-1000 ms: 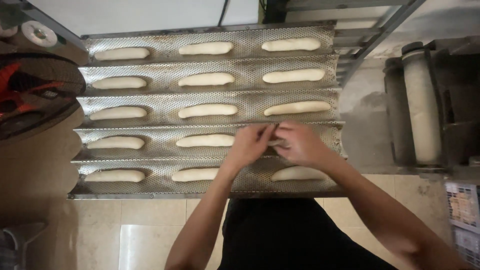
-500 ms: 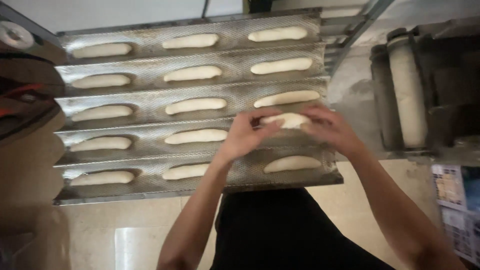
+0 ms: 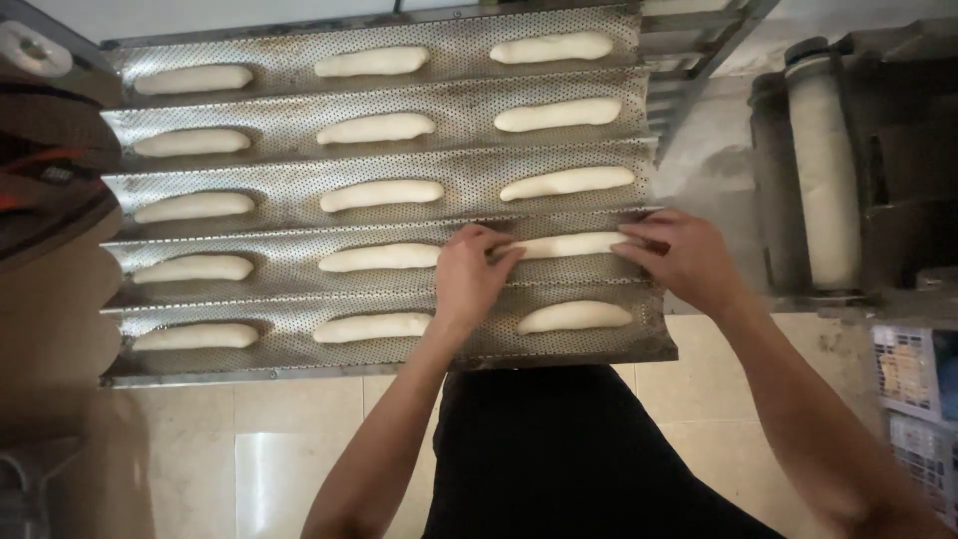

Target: Placing shaped dough pieces onto metal baking trays and loading the trays onto a rack

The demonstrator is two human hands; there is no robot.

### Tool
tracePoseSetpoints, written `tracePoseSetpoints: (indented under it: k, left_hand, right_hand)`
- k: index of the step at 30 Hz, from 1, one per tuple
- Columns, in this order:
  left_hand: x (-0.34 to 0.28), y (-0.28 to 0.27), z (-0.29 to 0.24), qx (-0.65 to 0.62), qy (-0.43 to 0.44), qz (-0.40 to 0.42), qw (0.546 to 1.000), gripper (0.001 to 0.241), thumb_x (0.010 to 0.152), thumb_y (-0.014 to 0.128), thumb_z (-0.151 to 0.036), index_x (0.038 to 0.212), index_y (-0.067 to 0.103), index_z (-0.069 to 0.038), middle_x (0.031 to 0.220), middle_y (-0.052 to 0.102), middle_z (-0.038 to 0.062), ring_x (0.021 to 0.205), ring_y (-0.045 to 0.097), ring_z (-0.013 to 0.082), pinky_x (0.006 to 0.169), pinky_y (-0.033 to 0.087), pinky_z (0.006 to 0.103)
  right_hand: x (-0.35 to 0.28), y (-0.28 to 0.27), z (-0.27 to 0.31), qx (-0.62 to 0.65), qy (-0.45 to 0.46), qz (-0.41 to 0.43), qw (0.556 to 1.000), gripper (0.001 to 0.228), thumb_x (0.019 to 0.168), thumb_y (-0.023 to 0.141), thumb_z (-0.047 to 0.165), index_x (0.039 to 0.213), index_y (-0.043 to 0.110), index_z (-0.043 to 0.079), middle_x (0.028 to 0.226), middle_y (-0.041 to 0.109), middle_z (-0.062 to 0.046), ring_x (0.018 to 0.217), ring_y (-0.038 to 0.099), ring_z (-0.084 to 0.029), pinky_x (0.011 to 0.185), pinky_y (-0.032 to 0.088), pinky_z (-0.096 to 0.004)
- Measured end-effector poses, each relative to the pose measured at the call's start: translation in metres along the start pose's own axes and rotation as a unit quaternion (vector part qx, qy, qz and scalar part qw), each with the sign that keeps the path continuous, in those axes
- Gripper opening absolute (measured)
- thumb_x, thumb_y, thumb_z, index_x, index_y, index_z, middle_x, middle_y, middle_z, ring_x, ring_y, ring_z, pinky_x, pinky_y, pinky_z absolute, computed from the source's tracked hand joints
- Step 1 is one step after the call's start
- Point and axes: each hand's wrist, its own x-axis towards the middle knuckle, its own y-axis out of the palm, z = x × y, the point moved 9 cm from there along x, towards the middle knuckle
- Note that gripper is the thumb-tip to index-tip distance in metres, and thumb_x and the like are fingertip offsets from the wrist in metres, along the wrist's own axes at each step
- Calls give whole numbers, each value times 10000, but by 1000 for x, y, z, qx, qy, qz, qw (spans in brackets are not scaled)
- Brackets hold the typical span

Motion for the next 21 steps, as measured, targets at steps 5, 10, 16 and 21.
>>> tracePoseSetpoints:
  k: [5,10,16,21]
  left_hand:
    - [-5,2,-9,8,30,-64,997,161,861,834,-282,974,823,-168,966,735,57,917,728,328,808,613,413]
    - [-21,-31,-37,-52,32,-109,992,173,908,782,-218,1048,797,-119,983,724,129,933,724,377,816,597,450]
    - [-64,-32,-43,-128,27,-122,984,136,942,770,-249,987,810,-127,835,766,104,791,763,324,688,619,385]
    - [-82,-9,-41,-114,8,-50,992,210,973,718,-285,1019,810,-103,898,791,115,857,771,337,737,622,390]
  right_hand:
    - [-4,11,-21,-14,-24,11,1000,259,909,794,368,1132,814,236,1050,786,-102,1034,734,-327,855,600,-440]
    - [-16,0,14,-6,-35,45,998,285,958,746,312,1185,787,146,1092,767,-122,1009,739,-327,827,608,-428]
    - [-40,53,123,17,-180,157,971,256,950,652,295,1090,748,104,1136,740,-97,1048,711,-369,851,585,-471]
    - [-50,111,115,-133,-266,148,943,193,833,694,278,845,658,90,935,605,-92,950,650,-385,830,551,-503]
